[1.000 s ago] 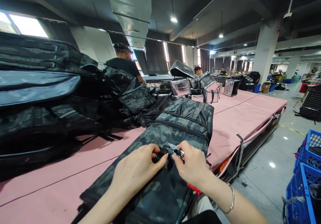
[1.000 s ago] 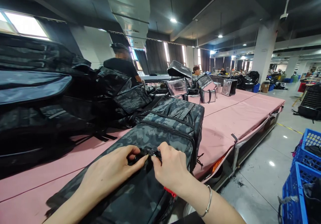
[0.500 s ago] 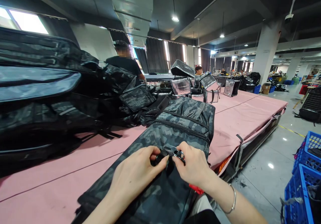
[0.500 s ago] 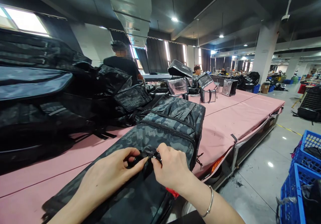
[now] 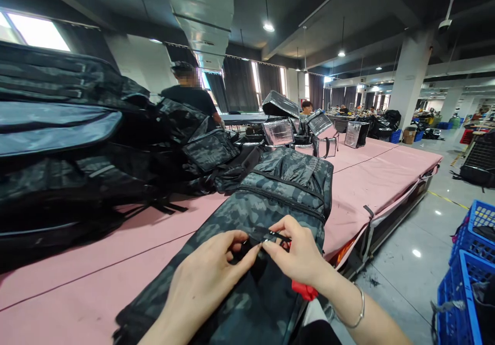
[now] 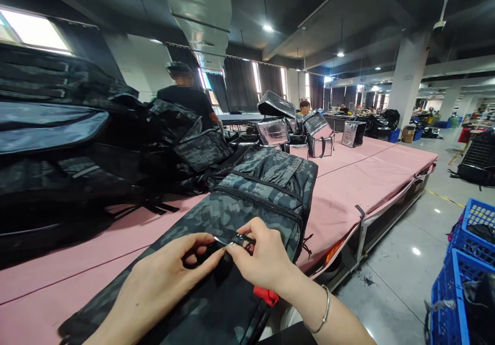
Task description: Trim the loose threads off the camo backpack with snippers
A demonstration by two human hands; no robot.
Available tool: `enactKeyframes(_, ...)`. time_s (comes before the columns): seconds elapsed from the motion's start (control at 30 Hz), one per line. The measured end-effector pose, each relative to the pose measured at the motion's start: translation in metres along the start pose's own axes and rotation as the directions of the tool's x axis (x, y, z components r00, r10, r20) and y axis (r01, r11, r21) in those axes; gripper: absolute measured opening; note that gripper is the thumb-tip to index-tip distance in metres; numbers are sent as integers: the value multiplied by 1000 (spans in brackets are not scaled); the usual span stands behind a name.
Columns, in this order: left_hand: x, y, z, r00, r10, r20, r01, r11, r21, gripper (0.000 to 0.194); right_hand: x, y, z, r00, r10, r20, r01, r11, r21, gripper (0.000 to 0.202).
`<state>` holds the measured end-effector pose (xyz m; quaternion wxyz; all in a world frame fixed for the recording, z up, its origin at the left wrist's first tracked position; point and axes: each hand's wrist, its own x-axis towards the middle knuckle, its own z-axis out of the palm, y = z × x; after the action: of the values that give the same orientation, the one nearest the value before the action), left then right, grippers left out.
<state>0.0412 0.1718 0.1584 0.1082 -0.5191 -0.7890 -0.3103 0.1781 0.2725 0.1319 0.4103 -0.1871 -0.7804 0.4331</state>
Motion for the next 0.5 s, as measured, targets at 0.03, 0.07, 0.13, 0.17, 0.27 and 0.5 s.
enactKeyframes(0.03,-1,-1,0,1000,-5,-5,5,1000,-21,44,-1,1,-1,1000,-2,-29,1,1000,-7,15)
enactKeyframes(0.07,-1,-1,1,1000,-6,-8,6,999,-37,45,-2,1,-2,998,-6,-55,4,999,-34,15)
enactKeyframes(0.13,-1,-2,1,1000,6,-15,-7,999,-48,45,-5,3,-3,996,-22,-84,10,991,-135,15)
enactKeyframes(0.17,-1,-2,1,1000,15,-17,-16,999,-48,44,-6,3,-4,995,-37,-88,19,980,-196,14)
enactKeyframes(0.27,-2,-4,2,999,34,-17,-35,998,-45,43,-9,3,-6,993,-88,-73,57,937,-345,14)
enactKeyframes(0.5,-3,-6,7,996,75,-47,-76,997,-20,41,-11,-1,-5,998,-61,27,66,863,-500,15)
